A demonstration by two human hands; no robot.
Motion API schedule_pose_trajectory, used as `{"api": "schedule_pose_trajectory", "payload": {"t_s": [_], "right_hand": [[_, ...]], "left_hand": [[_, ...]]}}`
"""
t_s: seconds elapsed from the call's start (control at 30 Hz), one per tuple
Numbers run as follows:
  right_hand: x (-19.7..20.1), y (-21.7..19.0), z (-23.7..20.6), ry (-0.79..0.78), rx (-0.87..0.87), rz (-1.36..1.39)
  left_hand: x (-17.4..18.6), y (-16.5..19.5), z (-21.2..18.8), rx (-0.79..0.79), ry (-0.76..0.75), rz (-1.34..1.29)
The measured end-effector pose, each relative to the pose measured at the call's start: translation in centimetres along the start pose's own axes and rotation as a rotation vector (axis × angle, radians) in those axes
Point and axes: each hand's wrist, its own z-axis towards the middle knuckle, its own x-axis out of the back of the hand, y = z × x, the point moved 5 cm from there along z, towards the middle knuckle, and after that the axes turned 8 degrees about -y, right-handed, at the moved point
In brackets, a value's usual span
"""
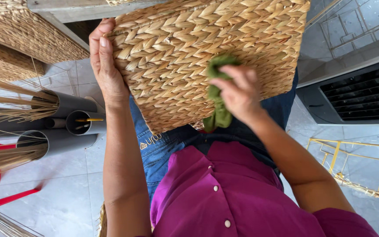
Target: The person wipes woven water-hyacinth storage baskets with a green cloth, turning each basket to clean its sides, bottom, and interior, and occasionally trims stray fibers from the weave with scissors. They work through several baskets one at a time while seated.
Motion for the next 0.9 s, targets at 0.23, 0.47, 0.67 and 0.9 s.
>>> {"api": "schedule_pose_trajectory", "payload": {"t_s": [0.23, 0.47, 0.67, 0.9], "right_hand": [[3.8, 6.9, -1.9, 0.281, -0.403, -0.035], [-1.9, -3.9, 1.4, 0.119, -0.122, 0.214], [-4.9, -13.4, 4.3, -0.132, 0.324, 0.338], [-3.5, -4.5, 1.6, 0.049, 0.208, 0.119]], "left_hand": [[0.1, -0.6, 0.2, 0.008, 0.009, -0.021], [0.3, -0.5, 0.1, -0.02, 0.006, -0.032], [0.5, -0.2, 0.2, -0.025, 0.002, -0.022], [0.4, -0.1, 0.2, -0.013, -0.008, -0.008]]}}
